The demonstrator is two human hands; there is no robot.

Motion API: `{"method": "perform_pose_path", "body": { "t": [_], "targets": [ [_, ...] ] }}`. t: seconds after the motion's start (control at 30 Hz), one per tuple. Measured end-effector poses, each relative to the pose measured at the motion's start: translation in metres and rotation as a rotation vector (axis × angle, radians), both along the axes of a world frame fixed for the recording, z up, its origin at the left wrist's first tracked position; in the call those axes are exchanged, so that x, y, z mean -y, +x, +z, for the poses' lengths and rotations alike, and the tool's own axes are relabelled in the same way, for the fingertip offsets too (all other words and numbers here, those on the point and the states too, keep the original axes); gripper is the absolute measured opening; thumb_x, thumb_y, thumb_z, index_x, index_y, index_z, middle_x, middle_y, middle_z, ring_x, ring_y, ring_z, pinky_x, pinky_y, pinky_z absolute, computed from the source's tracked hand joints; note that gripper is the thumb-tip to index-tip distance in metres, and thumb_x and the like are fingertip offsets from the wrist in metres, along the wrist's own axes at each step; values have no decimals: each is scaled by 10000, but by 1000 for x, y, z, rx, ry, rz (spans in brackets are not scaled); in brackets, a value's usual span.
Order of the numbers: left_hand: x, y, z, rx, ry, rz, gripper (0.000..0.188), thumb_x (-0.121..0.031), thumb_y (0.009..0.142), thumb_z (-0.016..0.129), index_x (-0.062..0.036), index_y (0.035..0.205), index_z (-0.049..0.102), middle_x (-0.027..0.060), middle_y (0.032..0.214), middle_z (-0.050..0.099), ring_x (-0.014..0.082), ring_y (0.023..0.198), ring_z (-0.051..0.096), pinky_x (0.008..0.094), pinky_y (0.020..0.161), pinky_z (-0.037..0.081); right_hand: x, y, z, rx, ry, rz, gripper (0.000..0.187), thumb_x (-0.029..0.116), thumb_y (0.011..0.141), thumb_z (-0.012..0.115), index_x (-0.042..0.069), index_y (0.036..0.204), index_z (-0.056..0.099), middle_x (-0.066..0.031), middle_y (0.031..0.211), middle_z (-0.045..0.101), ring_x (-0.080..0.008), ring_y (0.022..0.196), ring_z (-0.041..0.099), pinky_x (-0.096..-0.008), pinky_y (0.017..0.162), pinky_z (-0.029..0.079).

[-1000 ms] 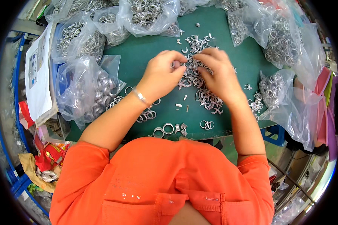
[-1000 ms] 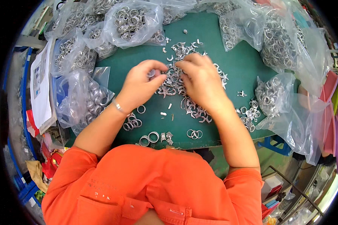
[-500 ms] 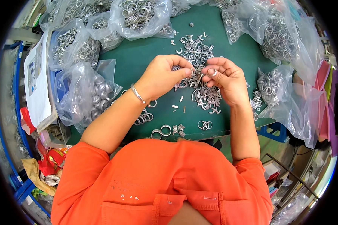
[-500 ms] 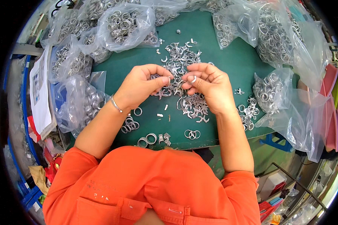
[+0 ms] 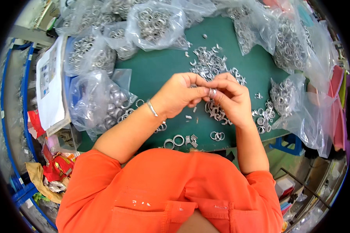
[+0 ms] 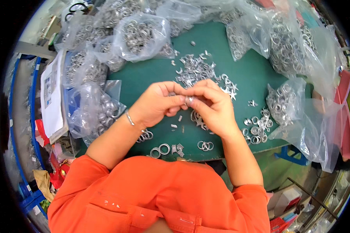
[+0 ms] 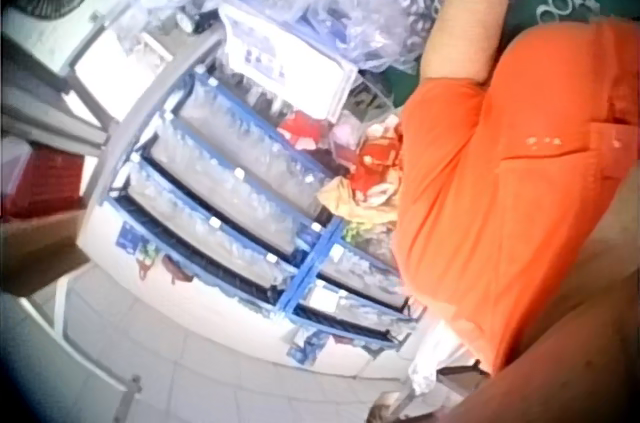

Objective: The person sorts small metal rings and star-shaped components by hand from a pile on the table, placing them into plastic bags.

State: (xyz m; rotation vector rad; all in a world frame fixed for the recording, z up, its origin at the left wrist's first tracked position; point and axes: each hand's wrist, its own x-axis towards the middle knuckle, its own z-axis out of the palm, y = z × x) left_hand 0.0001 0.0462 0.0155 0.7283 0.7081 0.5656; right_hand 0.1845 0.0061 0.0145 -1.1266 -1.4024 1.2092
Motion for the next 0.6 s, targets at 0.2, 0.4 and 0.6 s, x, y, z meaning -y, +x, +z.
{"method": "perform_pose_path", "body": {
  "t": [0.2, 0.4, 0.6],
  "targets": [
    [4, -7, -9, -3, -121, 63, 205, -195, 956, 527, -11, 1023, 586, 62, 839, 621, 81, 683, 549, 210, 560, 446, 2, -6, 8, 54, -207, -121, 139, -53, 811, 626, -25, 945, 653, -27, 810, 622, -95, 696, 592, -222, 619, 481],
    [9, -25, 0, 117, -212, 278, 232, -45, 927, 499, 69, 1123, 545, 173, 1074, 605, 235, 992, 611, 334, 858, 521, -7, -1, 2, 654, 182, -151, 106, -22, 768, 637, -11, 870, 666, -99, 794, 656, -170, 709, 635, -293, 643, 503],
    [-6, -73, 42, 327, -185, 509, 340, -93, 951, 463, 152, 1187, 464, 277, 1225, 514, 364, 1169, 519, 394, 992, 463, -1, -4, 6, 135, -204, -196, 75, -33, 817, 642, 1, 881, 622, -14, 750, 630, -70, 646, 594, -190, 550, 469]
  ]
}}
